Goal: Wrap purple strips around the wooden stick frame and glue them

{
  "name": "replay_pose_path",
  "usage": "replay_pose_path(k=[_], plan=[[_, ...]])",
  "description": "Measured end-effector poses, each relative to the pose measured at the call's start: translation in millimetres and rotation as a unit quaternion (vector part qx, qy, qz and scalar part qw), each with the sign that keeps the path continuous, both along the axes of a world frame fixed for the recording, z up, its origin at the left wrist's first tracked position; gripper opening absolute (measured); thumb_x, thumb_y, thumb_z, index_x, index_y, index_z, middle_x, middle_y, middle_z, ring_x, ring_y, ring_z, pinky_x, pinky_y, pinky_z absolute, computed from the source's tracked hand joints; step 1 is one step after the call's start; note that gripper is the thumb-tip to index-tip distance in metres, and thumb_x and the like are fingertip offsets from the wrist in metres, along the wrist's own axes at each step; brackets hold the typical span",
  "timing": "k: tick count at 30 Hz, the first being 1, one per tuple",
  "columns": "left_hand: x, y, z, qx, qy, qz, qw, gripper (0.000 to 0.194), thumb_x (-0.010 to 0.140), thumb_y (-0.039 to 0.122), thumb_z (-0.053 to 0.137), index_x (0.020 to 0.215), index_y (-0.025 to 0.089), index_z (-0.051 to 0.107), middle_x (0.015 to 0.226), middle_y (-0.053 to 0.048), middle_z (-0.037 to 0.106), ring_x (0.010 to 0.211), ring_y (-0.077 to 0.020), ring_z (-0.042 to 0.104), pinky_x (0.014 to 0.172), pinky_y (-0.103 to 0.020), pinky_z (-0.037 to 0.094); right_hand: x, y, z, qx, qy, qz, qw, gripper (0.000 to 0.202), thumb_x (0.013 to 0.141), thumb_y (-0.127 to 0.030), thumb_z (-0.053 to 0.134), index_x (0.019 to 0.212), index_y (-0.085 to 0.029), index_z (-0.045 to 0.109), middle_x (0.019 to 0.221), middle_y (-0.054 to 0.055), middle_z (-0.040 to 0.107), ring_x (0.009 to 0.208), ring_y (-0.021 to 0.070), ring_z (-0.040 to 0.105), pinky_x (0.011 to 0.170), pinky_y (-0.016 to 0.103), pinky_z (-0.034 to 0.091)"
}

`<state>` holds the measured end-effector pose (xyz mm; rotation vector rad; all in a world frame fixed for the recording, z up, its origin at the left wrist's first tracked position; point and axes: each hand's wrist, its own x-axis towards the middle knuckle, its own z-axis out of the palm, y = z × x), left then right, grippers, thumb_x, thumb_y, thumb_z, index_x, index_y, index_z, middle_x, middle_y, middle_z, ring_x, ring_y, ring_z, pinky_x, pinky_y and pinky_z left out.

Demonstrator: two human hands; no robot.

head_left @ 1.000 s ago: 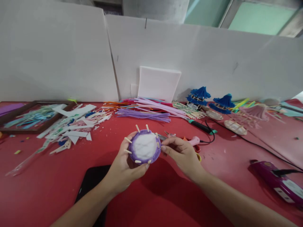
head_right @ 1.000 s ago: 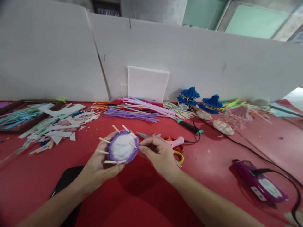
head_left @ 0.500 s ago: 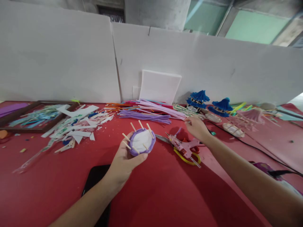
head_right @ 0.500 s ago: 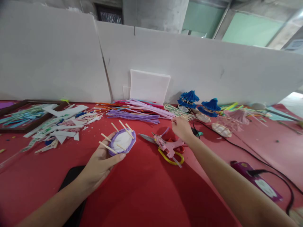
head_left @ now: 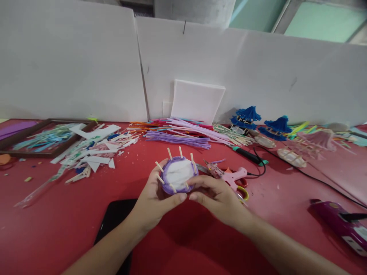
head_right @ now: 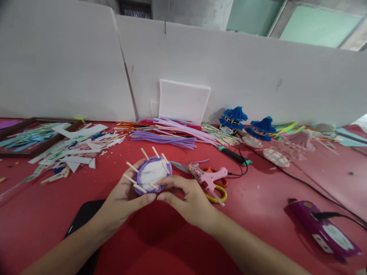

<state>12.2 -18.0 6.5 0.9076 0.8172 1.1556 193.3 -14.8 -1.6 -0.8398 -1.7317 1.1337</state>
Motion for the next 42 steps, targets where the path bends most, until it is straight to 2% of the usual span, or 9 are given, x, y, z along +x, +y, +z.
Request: replay_pose_path(k=[3,11,15,21,30,32,35,39,42], plan=[[0,-1,-0.7,0.001,-0.009,-0.029,1.000,0.078,0.061,0.013,0.079,0.127,0.027,0.042,0.126,-0.009,0.059,0.113,-0.0260,0.058,0.091,-0.033,0.048,1,0,-4.2,-0.038,0.053,0.009,0.998,0.024,0.076,-0.028,0.071,0.098,-0.021,0.064,0.084,0.002,0.070,0.076,0.0130,0.067,0.069,0.023,0.056],[0,0,-3.7,0.044,0.017,-0.032,0.998,0.079,0.060,0.016,0.080,0.127,0.027,0.040,0.128,-0.011,0.057,0.109,-0.0239,0.060,0.088,-0.032,0.050,-2,-1,-6.5,-0.016,0.089,-0.081,0.993,0.018,0.069,-0.021,0.077,0.083,-0.021,0.065,0.075,-0.001,0.068,0.069,0.0115,0.065,0.065,0.021,0.055],[-5,4,-5.2,0.037,0.076,0.043,0.995,0.060,0.066,0.026,0.078,0.119,0.024,0.051,0.126,-0.009,0.058,0.099,-0.0204,0.063,0.082,-0.030,0.052,1,2,-10.0,-0.010,0.107,-0.131,0.985,0.018,0.068,-0.022,0.077,0.082,-0.022,0.065,0.075,-0.001,0.067,0.069,0.0123,0.064,0.065,0.022,0.054],[-13,13,-12.7,-0.061,0.093,0.160,0.981,0.025,0.068,0.039,0.074,0.082,0.019,0.071,0.080,-0.002,0.072,0.075,-0.0122,0.065,0.074,-0.022,0.052,0,2,-10.7,0.000,0.120,-0.157,0.980,0.018,0.069,-0.020,0.075,0.082,-0.024,0.063,0.076,-0.002,0.065,0.068,0.0114,0.063,0.061,0.021,0.052],[-11,13,-9.1,-0.067,0.045,0.077,0.994,0.026,0.068,0.026,0.075,0.093,0.018,0.074,0.091,-0.006,0.075,0.093,-0.0204,0.067,0.099,-0.037,0.044,-2,1,-13.0,-0.012,0.147,-0.131,0.980,0.016,0.070,-0.020,0.074,0.082,-0.023,0.063,0.077,-0.001,0.066,0.071,0.0119,0.063,0.065,0.023,0.054],[-9,10,-7.6,-0.057,0.007,0.035,0.998,0.035,0.068,0.017,0.072,0.103,0.021,0.071,0.102,-0.006,0.073,0.103,-0.0220,0.063,0.102,-0.038,0.041,-2,1,-13.0,-0.013,0.144,-0.128,0.981,0.016,0.071,-0.021,0.074,0.083,-0.023,0.063,0.078,0.000,0.066,0.071,0.0125,0.064,0.065,0.023,0.054],[-7,5,-6.0,-0.026,-0.045,-0.029,0.998,0.070,0.064,0.004,0.068,0.127,0.029,0.054,0.127,-0.006,0.061,0.118,-0.0237,0.054,0.103,-0.038,0.039,-3,1,-11.6,-0.013,0.127,-0.129,0.983,0.017,0.071,-0.023,0.074,0.083,-0.022,0.063,0.077,0.000,0.066,0.071,0.0127,0.064,0.064,0.023,0.054],[-5,-2,-5.0,0.038,-0.012,-0.074,0.996,0.101,0.068,0.008,0.071,0.145,0.037,0.011,0.140,-0.008,0.048,0.125,-0.0251,0.048,0.103,-0.041,0.039,-3,-2,-9.7,-0.002,0.088,-0.107,0.990,0.014,0.073,-0.023,0.073,0.083,-0.022,0.063,0.076,0.000,0.066,0.070,0.0125,0.064,0.064,0.022,0.054],[-4,-5,-1.2,0.087,0.040,-0.074,0.993,0.105,0.070,0.013,0.072,0.146,0.035,0.002,0.140,-0.011,0.047,0.124,-0.0262,0.048,0.103,-0.041,0.040,-3,-6,-10.7,0.024,0.061,-0.075,0.995,0.012,0.077,-0.023,0.070,0.087,-0.022,0.063,0.078,0.001,0.068,0.072,0.0130,0.064,0.066,0.023,0.054]])
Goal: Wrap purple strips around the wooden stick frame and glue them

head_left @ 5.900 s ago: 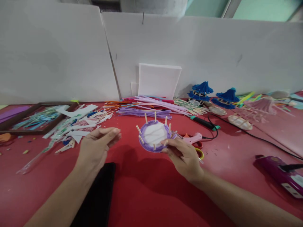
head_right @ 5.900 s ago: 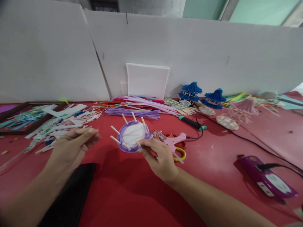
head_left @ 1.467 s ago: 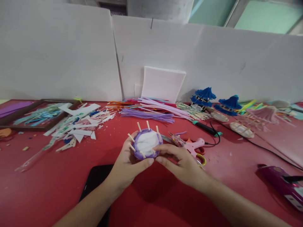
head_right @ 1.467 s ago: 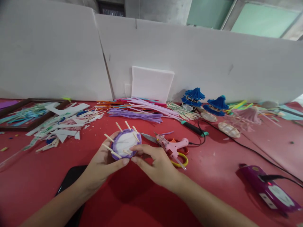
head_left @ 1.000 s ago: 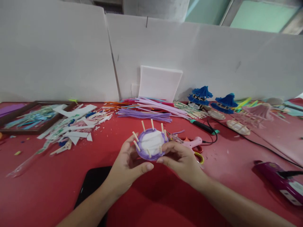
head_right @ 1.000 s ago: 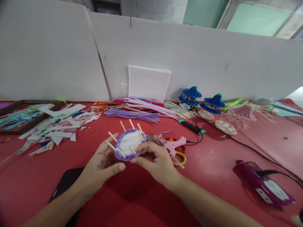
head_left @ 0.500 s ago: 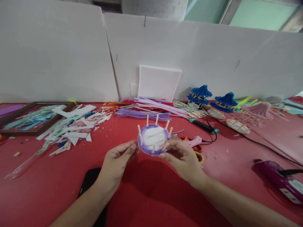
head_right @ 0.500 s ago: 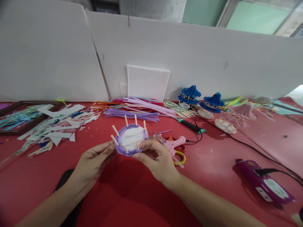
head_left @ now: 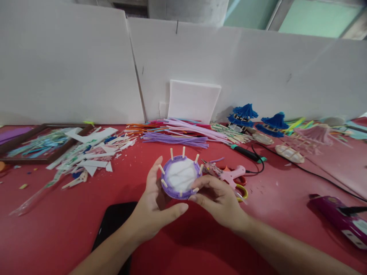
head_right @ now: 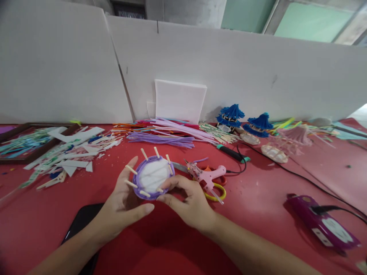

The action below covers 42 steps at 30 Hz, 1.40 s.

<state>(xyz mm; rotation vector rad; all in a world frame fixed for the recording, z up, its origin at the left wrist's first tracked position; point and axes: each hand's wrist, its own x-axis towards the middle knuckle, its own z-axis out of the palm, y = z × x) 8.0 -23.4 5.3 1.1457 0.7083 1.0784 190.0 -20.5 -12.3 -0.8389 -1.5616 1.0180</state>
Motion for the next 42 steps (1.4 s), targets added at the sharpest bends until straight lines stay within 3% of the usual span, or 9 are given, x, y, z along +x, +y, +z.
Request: replay_pose_path(k=[10,16,19,21,25,28,34,39,42], plan=[[-1,-1,4.0,0.118,0.160,0.095,0.975,0.088,0.065,0.020,0.075,0.140,0.027,0.029,0.147,-0.013,0.033,0.125,-0.0295,0.047,0.099,-0.037,0.045,-1,-5,-0.6,0.038,-0.051,0.045,0.997,0.012,0.084,-0.020,0.060,0.096,-0.019,0.063,0.084,0.004,0.068,0.076,0.0136,0.064,0.070,0.024,0.054],[5,0,4.5,-0.040,0.043,0.114,0.992,0.085,0.060,0.014,0.078,0.133,0.026,0.036,0.126,-0.011,0.058,0.107,-0.0246,0.061,0.087,-0.030,0.051,9,1,14.4,0.067,-0.045,-0.027,0.996,0.011,0.087,-0.016,0.050,0.095,-0.020,0.056,0.071,0.001,0.065,0.062,0.0122,0.063,0.059,0.024,0.051],[8,4,3.1,-0.096,-0.002,0.186,0.978,0.081,0.053,0.009,0.081,0.125,0.025,0.045,0.123,-0.007,0.060,0.106,-0.0203,0.061,0.085,-0.024,0.050,16,32,25.1,0.055,-0.048,-0.115,0.991,0.006,0.087,-0.016,0.046,0.088,-0.021,0.050,0.063,-0.004,0.059,0.056,0.0104,0.059,0.054,0.022,0.047],[7,8,2.4,-0.154,-0.019,0.195,0.968,0.078,0.053,0.006,0.080,0.122,0.025,0.047,0.117,-0.004,0.063,0.098,-0.0158,0.063,0.082,-0.021,0.049,16,66,30.2,0.078,-0.162,-0.125,0.976,0.008,0.085,-0.014,0.047,0.088,-0.019,0.052,0.067,-0.002,0.061,0.060,0.0112,0.060,0.058,0.024,0.048],[2,14,4.2,-0.247,-0.088,0.161,0.951,0.066,0.062,0.004,0.074,0.119,0.026,0.050,0.097,-0.001,0.069,0.075,-0.0100,0.065,0.068,-0.020,0.052,-2,142,33.6,0.094,-0.318,-0.090,0.939,0.010,0.085,-0.013,0.054,0.091,-0.016,0.061,0.078,0.003,0.065,0.077,0.0163,0.062,0.078,0.034,0.049],[-1,17,4.9,-0.263,-0.116,0.155,0.945,0.055,0.065,0.004,0.072,0.113,0.025,0.055,0.088,0.001,0.069,0.069,-0.0087,0.063,0.063,-0.019,0.052,-28,180,30.8,0.093,-0.368,-0.051,0.924,0.023,0.091,-0.030,0.054,0.109,-0.016,0.059,0.109,0.007,0.061,0.093,0.0184,0.060,0.081,0.038,0.051],[-4,19,3.3,-0.252,-0.102,0.182,0.945,0.049,0.067,0.004,0.071,0.109,0.024,0.056,0.087,0.001,0.068,0.068,-0.0087,0.063,0.062,-0.020,0.051,-63,202,13.1,0.073,-0.396,-0.058,0.914,0.026,0.094,-0.031,0.048,0.115,-0.017,0.056,0.117,0.007,0.057,0.100,0.0201,0.059,0.084,0.039,0.050],[-4,20,3.7,-0.262,-0.105,0.187,0.941,0.050,0.065,0.004,0.072,0.109,0.024,0.056,0.086,0.001,0.069,0.066,-0.0091,0.063,0.062,-0.020,0.051,-59,204,6.4,0.081,-0.396,-0.078,0.912,0.029,0.092,-0.033,0.052,0.115,-0.015,0.056,0.116,0.006,0.058,0.099,0.0223,0.059,0.083,0.040,0.051],[-3,20,4.3,-0.255,-0.120,0.188,0.941,0.051,0.064,0.003,0.073,0.108,0.024,0.057,0.085,0.002,0.069,0.067,-0.0090,0.064,0.064,-0.019,0.051,-51,205,13.9,0.096,-0.394,-0.094,0.909,0.032,0.098,-0.032,0.037,0.113,-0.013,0.057,0.114,0.005,0.058,0.101,0.0218,0.059,0.085,0.039,0.049]])
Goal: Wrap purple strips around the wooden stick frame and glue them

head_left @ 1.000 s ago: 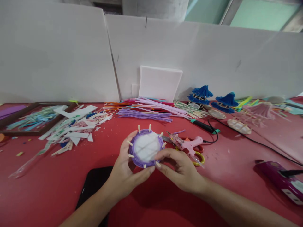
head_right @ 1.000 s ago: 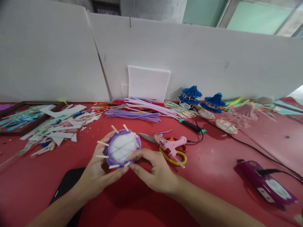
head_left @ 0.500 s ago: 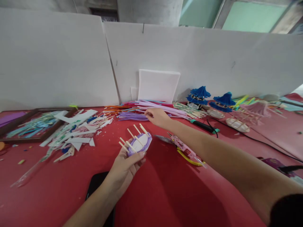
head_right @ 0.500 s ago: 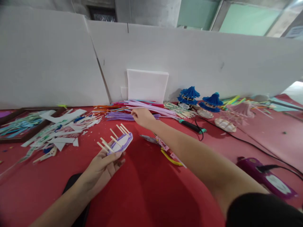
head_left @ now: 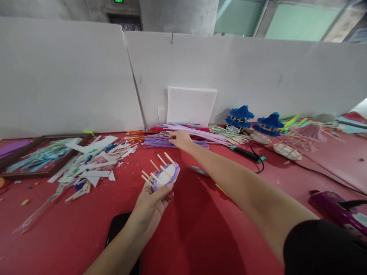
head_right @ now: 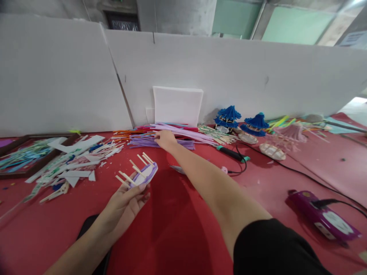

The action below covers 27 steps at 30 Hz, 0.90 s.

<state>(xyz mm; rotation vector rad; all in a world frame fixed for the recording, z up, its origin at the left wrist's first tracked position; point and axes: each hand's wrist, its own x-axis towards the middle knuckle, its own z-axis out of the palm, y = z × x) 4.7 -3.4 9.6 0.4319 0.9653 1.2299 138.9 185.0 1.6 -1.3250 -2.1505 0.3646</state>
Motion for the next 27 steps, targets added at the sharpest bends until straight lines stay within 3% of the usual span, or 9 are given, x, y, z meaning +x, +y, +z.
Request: replay_pose_path(k=[3,7,10,13,15,18,22,24,27], plan=[[1,0,1.8,0.017,-0.012,0.025,0.999,0.057,0.061,0.000,0.074,0.109,0.024,0.056,0.083,0.002,0.071,0.068,-0.0092,0.065,0.067,-0.018,0.052,7,3,20.9,0.039,0.016,-0.015,0.999,0.033,0.098,-0.032,0.035,0.110,-0.012,0.059,0.110,0.005,0.059,0.101,0.0224,0.059,0.085,0.039,0.049],[2,0,3.3,0.026,-0.010,0.040,0.999,0.060,0.059,-0.004,0.073,0.109,0.024,0.056,0.090,0.002,0.072,0.075,-0.0092,0.067,0.071,-0.016,0.052,22,-6,69.0,0.120,0.058,-0.037,0.990,0.025,0.094,-0.017,0.042,0.111,-0.015,0.061,0.102,0.005,0.064,0.101,0.0198,0.058,0.092,0.033,0.042],[2,0,3.8,0.028,-0.009,0.055,0.998,0.058,0.060,-0.006,0.071,0.107,0.025,0.056,0.091,0.003,0.071,0.076,-0.0075,0.066,0.072,-0.016,0.052,39,-41,102.2,0.233,0.103,-0.044,0.966,0.025,0.091,-0.016,0.046,0.112,-0.017,0.060,0.088,0.001,0.064,0.085,0.0143,0.060,0.080,0.027,0.043],[1,-1,5.5,0.029,-0.019,0.068,0.997,0.053,0.063,-0.005,0.068,0.105,0.025,0.057,0.085,0.005,0.070,0.071,-0.0064,0.066,0.070,-0.015,0.053,51,-100,112.3,0.245,0.121,-0.044,0.961,0.023,0.093,-0.028,0.045,0.102,-0.018,0.063,0.067,-0.003,0.057,0.062,0.0089,0.055,0.064,0.023,0.041],[0,-2,6.4,0.041,-0.023,0.062,0.997,0.052,0.063,-0.003,0.068,0.105,0.025,0.058,0.083,0.005,0.070,0.068,-0.0065,0.065,0.068,-0.015,0.053,54,-141,103.0,0.194,0.132,-0.021,0.972,0.023,0.092,-0.029,0.045,0.084,-0.018,0.064,0.062,-0.002,0.055,0.057,0.0083,0.051,0.059,0.022,0.040],[0,-3,6.2,0.057,-0.015,0.043,0.997,0.056,0.063,-0.002,0.069,0.109,0.027,0.057,0.084,0.004,0.070,0.068,-0.0070,0.065,0.069,-0.015,0.053,49,-189,72.4,-0.028,0.225,0.081,0.971,0.026,0.092,-0.032,0.046,0.077,-0.018,0.062,0.061,-0.001,0.055,0.055,0.0089,0.049,0.052,0.021,0.040],[3,-6,5.2,0.071,0.009,0.013,0.997,0.065,0.062,0.003,0.073,0.116,0.030,0.052,0.085,0.004,0.070,0.068,-0.0076,0.065,0.069,-0.017,0.053,40,-216,29.2,-0.333,0.389,0.131,0.849,0.027,0.085,-0.043,0.051,0.090,-0.017,0.058,0.051,-0.007,0.048,0.040,0.0054,0.038,0.037,0.017,0.029],[4,-8,5.7,0.078,0.018,0.008,0.997,0.070,0.060,0.004,0.074,0.119,0.032,0.050,0.088,0.004,0.069,0.068,-0.0078,0.064,0.068,-0.018,0.052,37,-218,14.8,-0.400,0.413,0.107,0.811,0.029,0.081,-0.046,0.054,0.086,-0.017,0.056,0.051,-0.007,0.049,0.035,0.0036,0.034,0.033,0.015,0.023],[5,-9,6.8,0.089,0.038,0.008,0.995,0.076,0.058,0.006,0.076,0.122,0.031,0.046,0.092,0.004,0.068,0.071,-0.0083,0.063,0.070,-0.019,0.051,36,-216,1.9,-0.396,0.403,0.073,0.822,0.027,0.078,-0.043,0.057,0.078,-0.017,0.055,0.053,-0.006,0.053,0.035,0.0032,0.035,0.034,0.016,0.022]])
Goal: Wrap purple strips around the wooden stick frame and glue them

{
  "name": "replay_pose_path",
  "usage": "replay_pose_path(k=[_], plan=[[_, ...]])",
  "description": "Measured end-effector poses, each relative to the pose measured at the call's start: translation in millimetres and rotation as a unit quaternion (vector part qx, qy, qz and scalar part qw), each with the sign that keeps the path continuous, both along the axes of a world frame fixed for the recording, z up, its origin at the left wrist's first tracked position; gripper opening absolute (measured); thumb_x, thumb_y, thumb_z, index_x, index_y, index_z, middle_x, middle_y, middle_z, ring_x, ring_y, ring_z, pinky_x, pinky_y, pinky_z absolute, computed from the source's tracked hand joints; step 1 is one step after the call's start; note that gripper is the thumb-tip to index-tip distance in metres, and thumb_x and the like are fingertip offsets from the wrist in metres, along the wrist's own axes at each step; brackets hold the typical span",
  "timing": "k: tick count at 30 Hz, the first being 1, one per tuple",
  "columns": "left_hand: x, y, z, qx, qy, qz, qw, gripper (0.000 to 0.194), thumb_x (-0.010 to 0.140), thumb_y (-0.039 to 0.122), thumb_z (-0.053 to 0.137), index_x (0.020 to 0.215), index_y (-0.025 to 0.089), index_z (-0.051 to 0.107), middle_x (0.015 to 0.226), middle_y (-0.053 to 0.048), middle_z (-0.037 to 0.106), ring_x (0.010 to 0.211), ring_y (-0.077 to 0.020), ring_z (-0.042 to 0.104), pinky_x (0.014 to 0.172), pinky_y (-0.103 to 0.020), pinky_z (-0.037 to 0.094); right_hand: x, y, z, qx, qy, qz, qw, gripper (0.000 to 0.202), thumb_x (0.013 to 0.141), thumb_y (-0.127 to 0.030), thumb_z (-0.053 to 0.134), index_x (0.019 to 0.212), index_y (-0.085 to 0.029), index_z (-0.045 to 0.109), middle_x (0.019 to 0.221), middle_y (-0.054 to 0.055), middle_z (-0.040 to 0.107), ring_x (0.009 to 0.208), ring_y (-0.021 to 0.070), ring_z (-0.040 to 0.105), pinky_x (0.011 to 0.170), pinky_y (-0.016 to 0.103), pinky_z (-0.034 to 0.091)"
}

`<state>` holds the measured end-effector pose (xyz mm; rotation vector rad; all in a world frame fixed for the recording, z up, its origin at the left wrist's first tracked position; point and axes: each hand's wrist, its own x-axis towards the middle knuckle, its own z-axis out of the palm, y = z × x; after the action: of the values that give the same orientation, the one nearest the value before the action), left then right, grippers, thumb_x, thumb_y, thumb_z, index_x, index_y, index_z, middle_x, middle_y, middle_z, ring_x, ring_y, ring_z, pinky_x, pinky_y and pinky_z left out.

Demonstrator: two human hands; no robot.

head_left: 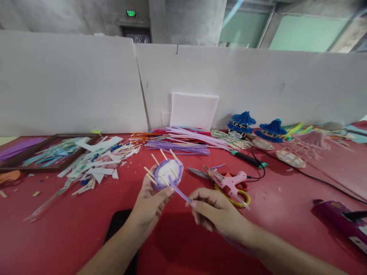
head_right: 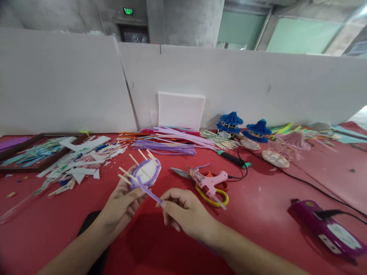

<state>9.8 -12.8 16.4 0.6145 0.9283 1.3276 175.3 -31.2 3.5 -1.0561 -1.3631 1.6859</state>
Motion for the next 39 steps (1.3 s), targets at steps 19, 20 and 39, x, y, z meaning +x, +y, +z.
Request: replay_pose_path(k=[19,20,39], plan=[[2,-5,-7.3,-0.010,0.068,-0.088,0.994,0.083,0.065,0.008,0.067,0.134,0.024,0.025,0.118,-0.010,0.057,0.079,-0.0156,0.065,0.072,-0.029,0.052,19,8,-9.9,0.513,-0.350,-0.139,0.771,0.017,0.088,-0.012,0.045,0.093,-0.020,0.059,0.081,0.004,0.067,0.072,0.0175,0.062,0.065,0.028,0.046],[2,-5,-7.4,-0.009,0.070,-0.090,0.993,0.083,0.065,0.009,0.068,0.135,0.024,0.025,0.120,-0.010,0.056,0.080,-0.0157,0.064,0.072,-0.029,0.052,20,8,-9.2,0.517,-0.340,-0.144,0.772,0.017,0.088,-0.011,0.045,0.093,-0.020,0.059,0.081,0.004,0.067,0.071,0.0168,0.062,0.065,0.027,0.046],[-1,-3,-15.3,0.038,0.117,-0.107,0.987,0.094,0.060,0.017,0.079,0.138,0.023,0.028,0.127,-0.011,0.058,0.105,-0.0201,0.060,0.091,-0.031,0.045,10,5,-11.2,0.532,-0.287,-0.122,0.788,0.011,0.090,-0.022,0.054,0.094,-0.019,0.064,0.083,0.004,0.068,0.075,0.0157,0.063,0.070,0.027,0.051]])
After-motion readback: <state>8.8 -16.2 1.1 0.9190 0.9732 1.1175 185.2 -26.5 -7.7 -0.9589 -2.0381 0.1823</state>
